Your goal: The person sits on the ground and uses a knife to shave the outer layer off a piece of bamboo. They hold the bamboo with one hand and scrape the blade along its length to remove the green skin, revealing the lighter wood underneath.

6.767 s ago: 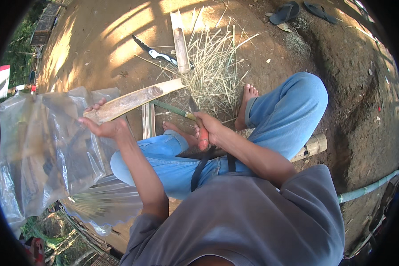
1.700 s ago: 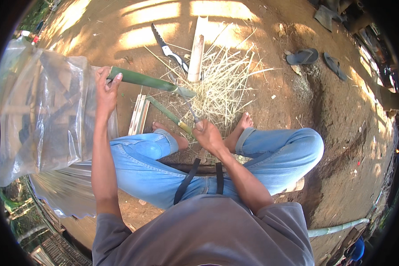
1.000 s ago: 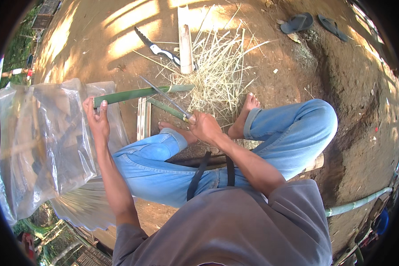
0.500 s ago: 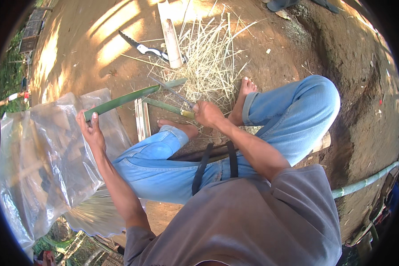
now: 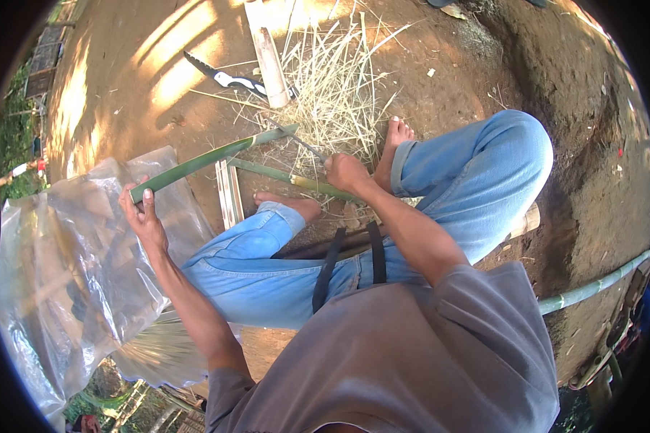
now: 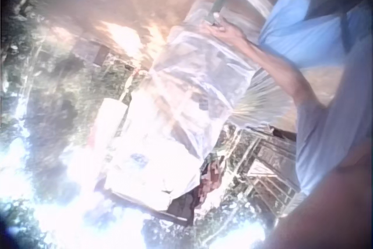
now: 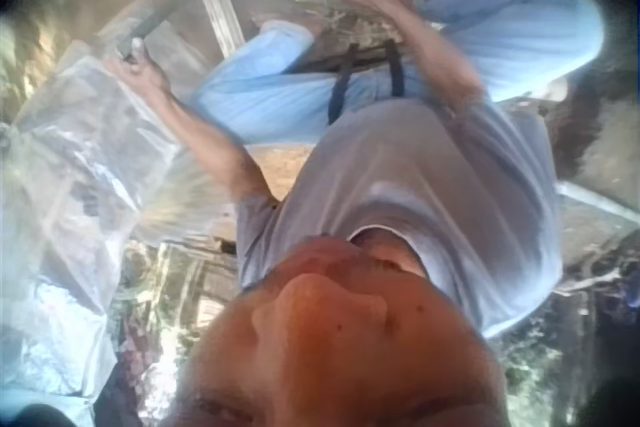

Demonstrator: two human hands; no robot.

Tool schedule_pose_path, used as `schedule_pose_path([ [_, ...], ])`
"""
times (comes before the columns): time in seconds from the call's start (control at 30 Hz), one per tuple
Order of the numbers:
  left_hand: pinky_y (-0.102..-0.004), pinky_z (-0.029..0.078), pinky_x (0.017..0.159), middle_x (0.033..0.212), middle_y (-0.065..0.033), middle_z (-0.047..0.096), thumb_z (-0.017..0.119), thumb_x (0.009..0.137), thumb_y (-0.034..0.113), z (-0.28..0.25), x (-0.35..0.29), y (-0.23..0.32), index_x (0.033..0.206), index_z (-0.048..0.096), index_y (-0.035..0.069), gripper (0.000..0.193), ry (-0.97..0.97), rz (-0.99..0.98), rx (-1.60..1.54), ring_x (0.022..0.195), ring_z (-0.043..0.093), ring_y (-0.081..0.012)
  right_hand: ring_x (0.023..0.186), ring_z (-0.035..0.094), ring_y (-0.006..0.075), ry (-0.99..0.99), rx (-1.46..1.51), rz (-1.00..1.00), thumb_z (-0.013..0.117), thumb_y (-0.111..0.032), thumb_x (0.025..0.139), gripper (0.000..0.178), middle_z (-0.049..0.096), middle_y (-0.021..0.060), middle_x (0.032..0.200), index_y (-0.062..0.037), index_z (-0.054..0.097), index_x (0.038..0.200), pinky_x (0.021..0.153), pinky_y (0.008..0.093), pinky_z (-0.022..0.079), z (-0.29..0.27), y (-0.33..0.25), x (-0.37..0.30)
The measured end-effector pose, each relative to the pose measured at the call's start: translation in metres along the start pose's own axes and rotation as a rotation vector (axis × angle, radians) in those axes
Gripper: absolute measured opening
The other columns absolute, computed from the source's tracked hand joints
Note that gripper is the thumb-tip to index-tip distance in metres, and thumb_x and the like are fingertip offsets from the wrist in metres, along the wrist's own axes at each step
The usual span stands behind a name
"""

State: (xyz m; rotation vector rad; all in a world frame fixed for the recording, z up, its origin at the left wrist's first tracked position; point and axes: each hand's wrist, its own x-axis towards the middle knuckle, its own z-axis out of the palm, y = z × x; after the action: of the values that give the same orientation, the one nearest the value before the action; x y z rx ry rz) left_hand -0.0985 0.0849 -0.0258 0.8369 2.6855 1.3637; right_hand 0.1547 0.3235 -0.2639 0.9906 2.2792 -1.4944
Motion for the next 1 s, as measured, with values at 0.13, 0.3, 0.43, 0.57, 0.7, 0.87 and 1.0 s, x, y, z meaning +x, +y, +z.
schedule_pose_path([
  [0.13, -0.0365, 0.04, 0.102, 0.12, -0.0099, 0.045, 0.064, 0.098, 0.019, 0.001, 0.003, -0.005, 0.123, 0.055, -0.002, 0.034, 0.003, 0.004, -0.013, 0.12, 0.056, -0.0265, 0.083, 0.067, 0.045, 0.053, -0.048, -0.093, 0.05, -0.028, 0.097, 0.033, 0.067, 0.0286, 0.086, 0.0005, 0.067, 0.096, 0.077, 0.0521, 0.051, 0.008, -0.014, -0.015],
  [0.3, -0.0375, 0.041, 0.101, 0.115, -0.0094, 0.048, 0.068, 0.095, 0.021, -0.006, 0.003, -0.009, 0.111, 0.062, -0.003, 0.029, 0.095, -0.014, 0.018, 0.112, 0.057, -0.0215, 0.088, 0.068, 0.0437, -0.087, -0.15, 0.043, 0.057, -0.026, 0.088, 0.031, 0.067, 0.0315, 0.089, 0.0037, 0.066, 0.085, 0.08, 0.0493, 0.052, -0.015, 0.026, -0.002],
  [0.43, -0.0362, 0.048, 0.093, 0.117, -0.0095, 0.052, 0.07, 0.094, 0.026, -0.002, 0.007, -0.011, 0.101, 0.065, -0.003, 0.03, 0.213, -0.274, -0.05, 0.108, 0.055, -0.0167, 0.077, 0.068, 0.0396, -0.042, 0.093, 0.161, 0.061, -0.027, 0.084, 0.032, 0.067, 0.0286, 0.078, 0.0056, 0.065, 0.083, 0.073, 0.0461, 0.052, 0.005, 0.004, 0.002],
  [0.57, -0.0307, 0.055, 0.064, 0.115, -0.0114, 0.058, 0.067, 0.096, 0.027, -0.002, 0.005, -0.043, 0.104, 0.065, -0.003, 0.031, 0.476, -0.272, 0.112, 0.089, 0.061, -0.0156, 0.069, 0.067, 0.0371, -0.119, 0.153, 0.088, 0.051, -0.03, 0.093, 0.042, 0.064, 0.0257, 0.07, 0.009, 0.064, 0.084, 0.069, 0.0453, 0.052, -0.001, -0.026, -0.016],
  [0.7, -0.0285, 0.055, 0.061, 0.112, -0.0112, 0.058, 0.064, 0.097, 0.024, 0.006, 0.004, -0.016, 0.119, 0.059, -0.001, 0.033, 0.392, -0.279, -0.017, 0.087, 0.063, -0.0173, 0.06, 0.064, 0.028, -0.133, 0.184, 0.108, 0.065, -0.021, 0.079, 0.024, 0.06, 0.0172, 0.062, 0.0024, 0.06, 0.081, 0.061, 0.0415, 0.05, 0.01, -0.017, -0.01],
  [0.87, -0.0356, 0.06, 0.079, 0.12, -0.013, 0.053, 0.061, 0.097, 0.015, -0.028, 0.001, -0.026, 0.133, 0.048, 0.0, 0.042, 0.174, -0.509, -0.203, 0.102, 0.061, -0.0224, 0.063, 0.064, 0.0281, -0.124, 0.168, -0.029, 0.064, -0.022, 0.081, 0.026, 0.062, 0.0183, 0.066, 0.0027, 0.059, 0.088, 0.065, 0.0414, 0.051, 0.01, -0.031, -0.026],
  [1.0, -0.0401, 0.062, 0.085, 0.118, -0.0134, 0.055, 0.065, 0.094, 0.009, -0.023, -0.002, -0.004, 0.13, 0.052, -0.001, 0.04, 0.143, -0.495, -0.641, 0.096, 0.065, -0.0233, 0.067, 0.064, 0.0282, -0.095, 0.164, -0.048, 0.063, -0.023, 0.082, 0.029, 0.064, 0.0193, 0.073, 0.0031, 0.059, 0.094, 0.066, 0.0406, 0.051, 0.007, -0.041, -0.03],
])
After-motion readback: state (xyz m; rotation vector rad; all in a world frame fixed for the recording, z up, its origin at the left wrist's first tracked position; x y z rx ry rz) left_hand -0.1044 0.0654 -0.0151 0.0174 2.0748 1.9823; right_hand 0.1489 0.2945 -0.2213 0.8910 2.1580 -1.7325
